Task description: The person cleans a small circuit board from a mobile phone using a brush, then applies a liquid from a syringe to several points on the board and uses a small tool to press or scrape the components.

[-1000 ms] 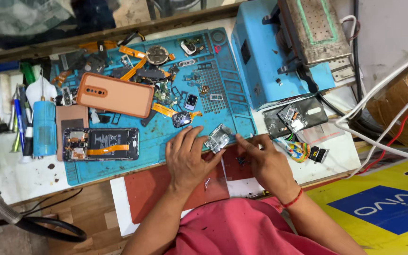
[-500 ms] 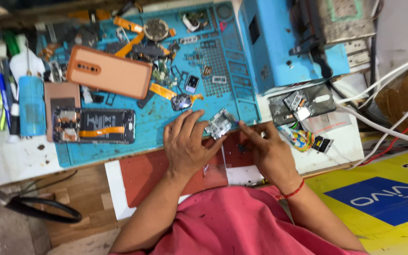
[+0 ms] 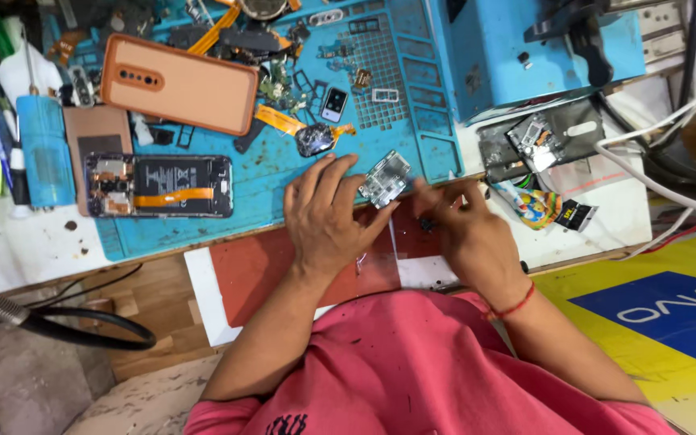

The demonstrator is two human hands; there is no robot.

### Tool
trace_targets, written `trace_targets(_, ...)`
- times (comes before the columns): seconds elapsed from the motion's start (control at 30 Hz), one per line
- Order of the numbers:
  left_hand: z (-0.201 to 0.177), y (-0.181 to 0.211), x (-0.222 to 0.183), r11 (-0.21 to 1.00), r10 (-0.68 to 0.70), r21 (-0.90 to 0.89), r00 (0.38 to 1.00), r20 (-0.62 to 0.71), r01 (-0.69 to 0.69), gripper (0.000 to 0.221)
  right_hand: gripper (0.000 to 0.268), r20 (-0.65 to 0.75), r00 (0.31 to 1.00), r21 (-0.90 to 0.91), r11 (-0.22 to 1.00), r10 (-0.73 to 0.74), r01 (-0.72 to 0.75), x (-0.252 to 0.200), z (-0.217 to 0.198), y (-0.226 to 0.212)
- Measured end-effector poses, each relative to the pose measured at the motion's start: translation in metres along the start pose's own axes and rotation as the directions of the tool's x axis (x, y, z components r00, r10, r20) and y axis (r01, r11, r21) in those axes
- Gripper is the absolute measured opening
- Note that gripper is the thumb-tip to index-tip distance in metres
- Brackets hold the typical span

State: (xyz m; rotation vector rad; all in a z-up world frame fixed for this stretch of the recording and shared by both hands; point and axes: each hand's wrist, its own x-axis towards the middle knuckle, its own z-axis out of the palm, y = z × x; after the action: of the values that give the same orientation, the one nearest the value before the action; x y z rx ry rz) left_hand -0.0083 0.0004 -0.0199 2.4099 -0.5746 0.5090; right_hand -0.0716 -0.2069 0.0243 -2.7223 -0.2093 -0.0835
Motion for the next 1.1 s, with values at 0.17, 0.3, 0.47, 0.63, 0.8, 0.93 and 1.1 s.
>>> trace_targets(0.17, -0.002, 0.001, 0.001, 1.0, 0.01, -0.02, 1.0, 0.003, -0.009, 0.045, 0.058, -0.016, 0.998, -0.056, 0.997, 0.057, -0.057, 0.006, -0.01, -0.003)
trace_targets(0.3, -0.005, -0.001, 0.0, 1.0, -0.005, -0.02, 1.0, 0.004, 0.005, 0.043, 0.063, 0.104, 0.994, -0.048, 0.998, -0.034, 0.039, 0.004, -0.009, -0.015)
trace_targets(0.47, -0.002, -0.001, -0.001, 1.0, 0.002, -0.028, 1.0, -0.018, -0.003, 0.045, 0.056, 0.084, 0.996, -0.014, 0.999, -0.04, 0.041, 0.006, -0.013, -0.015)
trace_targets(0.63, -0.001, -0.001, -0.001, 0.999, 0.003, -0.045, 1.0, -0.018, -0.003, 0.047, 0.052, 0.041, 0.999, -0.094, 0.995, -0.023, 0.027, 0.01, -0.012, -0.006)
trace_targets(0.8, -0.005, -0.003, -0.001, 1.0, 0.004, 0.005, 1.0, 0.014, -0.004, 0.045, 0.058, 0.07, 0.997, -0.055, 0.998, -0.041, 0.044, 0.004, -0.008, -0.007)
trace_targets(0.93, -0.002, -0.003, 0.0, 1.0, -0.001, 0.0, 1.0, 0.015, 0.001, 0.044, 0.058, 0.109, 0.994, -0.061, 0.998, -0.016, 0.023, 0.0, -0.009, -0.004)
trace_targets(1.1, -0.001, 0.0, 0.002, 1.0, 0.014, -0.012, 1.0, -0.004, -0.014, 0.045, 0.061, 0.016, 0.999, -0.031, 0.999, -0.043, 0.044, 0.008, -0.011, 0.003)
